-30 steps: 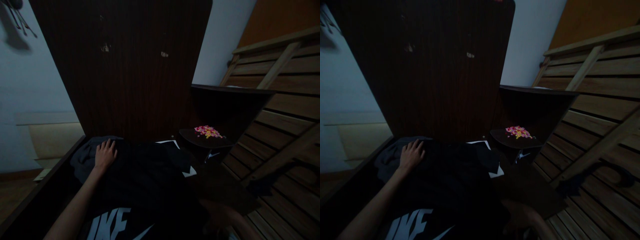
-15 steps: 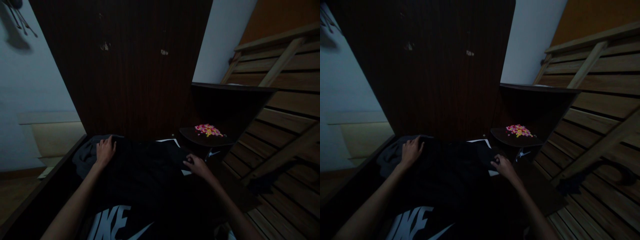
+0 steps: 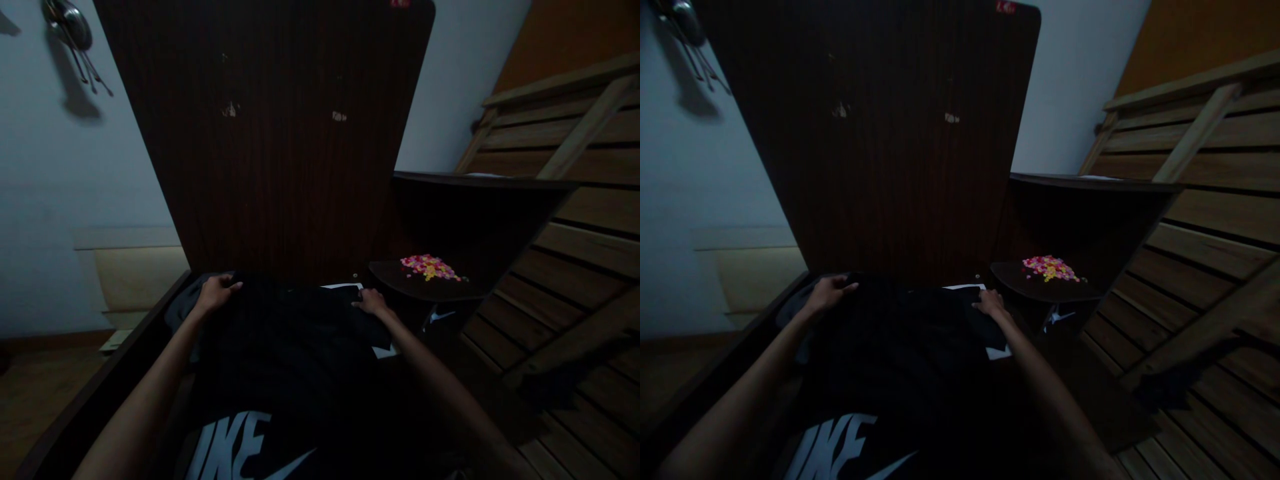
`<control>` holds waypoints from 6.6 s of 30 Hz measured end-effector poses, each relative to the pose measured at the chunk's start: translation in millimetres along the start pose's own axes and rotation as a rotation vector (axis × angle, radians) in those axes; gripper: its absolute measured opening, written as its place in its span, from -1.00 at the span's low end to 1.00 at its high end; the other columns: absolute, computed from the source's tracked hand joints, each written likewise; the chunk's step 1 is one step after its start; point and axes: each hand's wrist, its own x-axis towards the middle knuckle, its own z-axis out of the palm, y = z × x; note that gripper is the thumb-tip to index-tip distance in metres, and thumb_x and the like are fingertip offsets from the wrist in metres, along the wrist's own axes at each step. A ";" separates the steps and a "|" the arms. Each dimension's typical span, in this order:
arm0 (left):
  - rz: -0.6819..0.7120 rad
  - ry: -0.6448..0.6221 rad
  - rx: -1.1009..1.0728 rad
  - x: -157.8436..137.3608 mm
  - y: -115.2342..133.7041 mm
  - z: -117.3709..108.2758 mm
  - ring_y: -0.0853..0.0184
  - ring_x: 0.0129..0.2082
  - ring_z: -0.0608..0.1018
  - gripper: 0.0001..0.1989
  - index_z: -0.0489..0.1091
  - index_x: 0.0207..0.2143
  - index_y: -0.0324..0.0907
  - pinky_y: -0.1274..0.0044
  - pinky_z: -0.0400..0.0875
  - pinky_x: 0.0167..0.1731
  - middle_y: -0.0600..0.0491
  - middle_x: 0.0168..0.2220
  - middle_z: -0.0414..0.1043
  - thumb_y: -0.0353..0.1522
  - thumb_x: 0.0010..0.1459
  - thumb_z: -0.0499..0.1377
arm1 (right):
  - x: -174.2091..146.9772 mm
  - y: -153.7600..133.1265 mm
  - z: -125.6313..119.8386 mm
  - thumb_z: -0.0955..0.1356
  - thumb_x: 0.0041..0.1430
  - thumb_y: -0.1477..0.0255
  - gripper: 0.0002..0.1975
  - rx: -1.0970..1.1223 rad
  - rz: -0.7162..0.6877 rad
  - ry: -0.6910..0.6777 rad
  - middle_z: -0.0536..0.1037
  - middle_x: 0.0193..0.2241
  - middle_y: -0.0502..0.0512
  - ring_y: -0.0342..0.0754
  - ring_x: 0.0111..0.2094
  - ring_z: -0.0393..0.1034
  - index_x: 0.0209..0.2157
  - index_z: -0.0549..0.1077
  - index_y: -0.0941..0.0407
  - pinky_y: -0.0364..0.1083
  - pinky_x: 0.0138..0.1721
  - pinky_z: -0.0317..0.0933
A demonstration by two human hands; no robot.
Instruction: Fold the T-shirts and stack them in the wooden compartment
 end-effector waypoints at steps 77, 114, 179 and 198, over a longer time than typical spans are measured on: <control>0.563 -0.113 0.191 -83.8 36.9 184.0 0.19 0.28 0.22 -0.57 0.30 0.12 -0.25 0.23 0.09 0.26 -0.15 0.24 0.23 -0.32 0.26 -0.07 | -11.6 -31.9 60.4 0.22 0.26 0.20 -0.46 0.232 -0.451 0.255 0.12 0.29 0.28 0.22 0.32 -0.12 0.19 0.25 0.17 0.18 0.25 -0.09; 0.019 0.175 0.419 -41.7 8.5 30.2 0.09 -0.23 0.59 -0.65 0.39 -0.08 -0.26 0.42 0.37 -0.27 -0.20 -0.24 0.55 -0.36 0.28 -0.13 | -59.6 16.1 25.7 0.55 -0.23 0.27 -0.57 1.118 0.137 -0.301 0.26 -0.75 -0.21 -0.27 -0.74 0.13 -0.57 0.22 0.09 -0.27 -0.70 -0.03; 0.482 0.061 0.497 -21.3 14.1 149.6 0.11 0.18 0.35 -0.55 0.38 0.04 -0.33 0.33 0.22 0.13 -0.24 0.11 0.39 -0.29 0.30 -0.13 | 9.2 -78.3 63.3 0.09 0.34 0.27 -0.50 0.371 -0.407 0.192 0.24 0.26 0.17 0.04 0.31 0.00 0.19 0.31 0.15 0.08 0.29 -0.16; 0.308 0.159 0.666 -23.1 19.9 65.9 -0.06 -0.05 0.41 -0.64 0.50 -0.22 -0.26 0.19 0.25 -0.08 -0.29 -0.20 0.48 -0.46 0.17 -0.09 | 30.2 -2.0 37.6 0.40 -0.01 0.37 -0.87 0.588 0.159 0.206 0.55 -0.50 0.19 0.10 -0.29 0.50 -0.56 0.47 0.11 -0.08 -0.32 0.25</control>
